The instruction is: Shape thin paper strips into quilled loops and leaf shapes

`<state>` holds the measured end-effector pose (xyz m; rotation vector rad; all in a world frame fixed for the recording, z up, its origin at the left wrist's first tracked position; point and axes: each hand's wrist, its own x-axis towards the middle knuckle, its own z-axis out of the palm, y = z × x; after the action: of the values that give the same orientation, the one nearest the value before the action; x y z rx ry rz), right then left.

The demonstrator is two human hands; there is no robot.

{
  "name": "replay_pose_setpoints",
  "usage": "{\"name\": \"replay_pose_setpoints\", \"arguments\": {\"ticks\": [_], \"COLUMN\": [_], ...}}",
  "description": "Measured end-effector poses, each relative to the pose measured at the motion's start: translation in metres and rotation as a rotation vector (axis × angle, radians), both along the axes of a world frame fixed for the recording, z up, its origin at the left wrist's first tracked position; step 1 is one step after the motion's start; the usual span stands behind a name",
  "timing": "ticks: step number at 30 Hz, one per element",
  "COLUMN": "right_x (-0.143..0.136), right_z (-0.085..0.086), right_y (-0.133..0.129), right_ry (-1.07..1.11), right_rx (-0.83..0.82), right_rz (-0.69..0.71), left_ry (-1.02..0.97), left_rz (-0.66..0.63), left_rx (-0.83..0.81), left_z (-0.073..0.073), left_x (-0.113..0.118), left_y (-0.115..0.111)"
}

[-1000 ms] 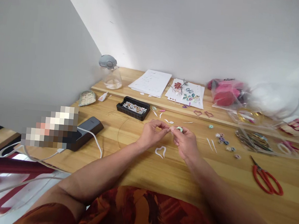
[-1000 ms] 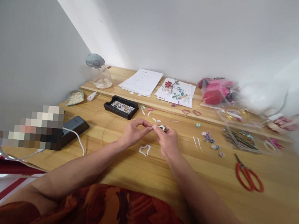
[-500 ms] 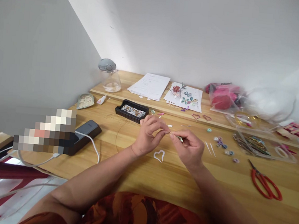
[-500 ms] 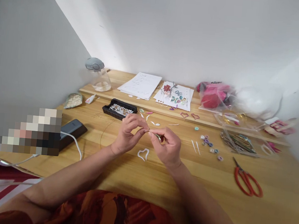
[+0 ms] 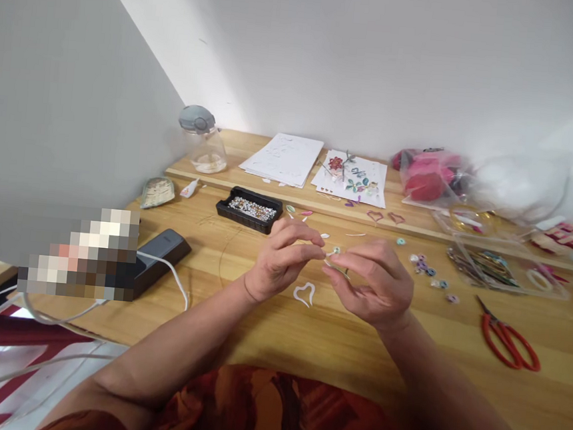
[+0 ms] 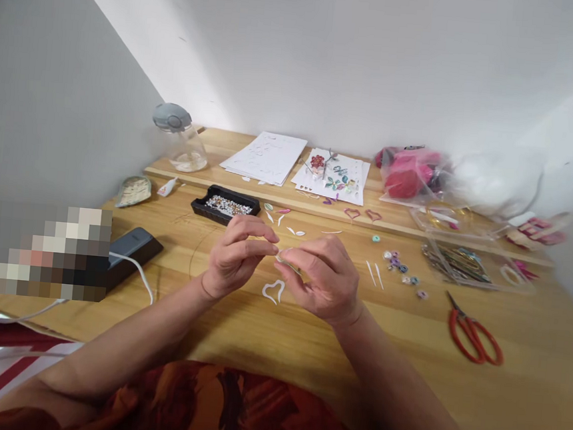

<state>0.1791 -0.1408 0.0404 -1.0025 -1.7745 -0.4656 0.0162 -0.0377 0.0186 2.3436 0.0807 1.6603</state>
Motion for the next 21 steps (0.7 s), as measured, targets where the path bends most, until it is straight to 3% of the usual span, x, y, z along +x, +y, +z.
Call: {"name": "replay_pose_setpoints", "arguments": {"ticks": [10, 21], "right_x": [-0.0023, -0.0032], "right_z": [0.0028, 0.0007], "right_y": [-0.0043, -0.0027], "right_ry": [-0.022, -0.006], "right_rx": [0.021, -0.012], "right_rz": [-0.071, -0.088], "left_ry": [-0.008, 0.085], "left_rz": [0.226, 0.248], "left_rx": [0.166, 0.176], "left_z": [0.0046, 0.0013], "left_x": [-0.0069, -0.0082], "left_y": [-0.0043, -0.0019]}}
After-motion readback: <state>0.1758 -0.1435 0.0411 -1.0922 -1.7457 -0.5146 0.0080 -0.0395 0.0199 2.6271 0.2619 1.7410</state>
